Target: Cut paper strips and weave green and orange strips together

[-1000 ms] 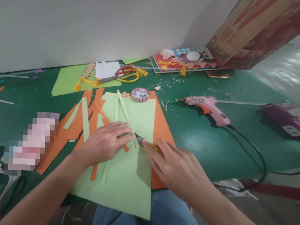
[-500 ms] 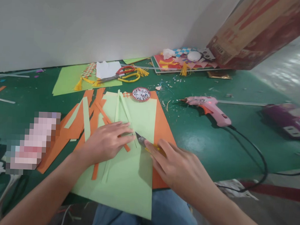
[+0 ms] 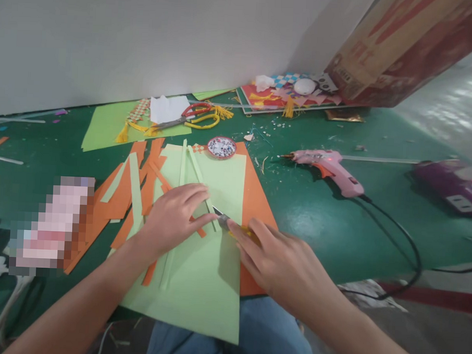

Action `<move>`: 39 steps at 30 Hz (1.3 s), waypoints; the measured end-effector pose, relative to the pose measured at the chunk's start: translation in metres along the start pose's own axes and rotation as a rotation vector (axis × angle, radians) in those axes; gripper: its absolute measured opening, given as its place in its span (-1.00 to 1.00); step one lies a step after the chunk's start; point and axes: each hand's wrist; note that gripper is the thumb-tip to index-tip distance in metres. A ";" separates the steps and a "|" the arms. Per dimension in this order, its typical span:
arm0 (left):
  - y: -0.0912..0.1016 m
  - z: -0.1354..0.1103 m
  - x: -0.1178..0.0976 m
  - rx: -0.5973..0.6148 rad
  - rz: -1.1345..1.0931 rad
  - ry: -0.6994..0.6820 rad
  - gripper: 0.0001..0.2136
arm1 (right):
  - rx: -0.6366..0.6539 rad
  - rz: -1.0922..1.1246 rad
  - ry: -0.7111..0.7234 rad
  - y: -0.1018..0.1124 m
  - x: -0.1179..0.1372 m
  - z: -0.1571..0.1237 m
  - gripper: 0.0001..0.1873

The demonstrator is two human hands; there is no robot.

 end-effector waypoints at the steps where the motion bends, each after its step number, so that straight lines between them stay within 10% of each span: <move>1: -0.001 0.000 -0.001 0.000 0.005 -0.003 -0.55 | 0.001 -0.002 0.000 0.000 0.000 0.000 -0.63; 16: 0.004 -0.002 -0.004 0.145 -0.061 0.137 -0.41 | 0.023 -0.010 -0.011 -0.002 0.000 -0.002 -0.64; 39: 0.004 -0.006 -0.001 0.044 0.055 -0.036 -0.43 | 0.027 -0.006 -0.054 -0.005 0.000 0.013 -0.61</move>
Point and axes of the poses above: each hand's wrist, its own z-axis towards the middle knuckle, its own y-axis out of the back of the hand, x = y × z, and after that the axes turned 6 degrees about x, right-handed
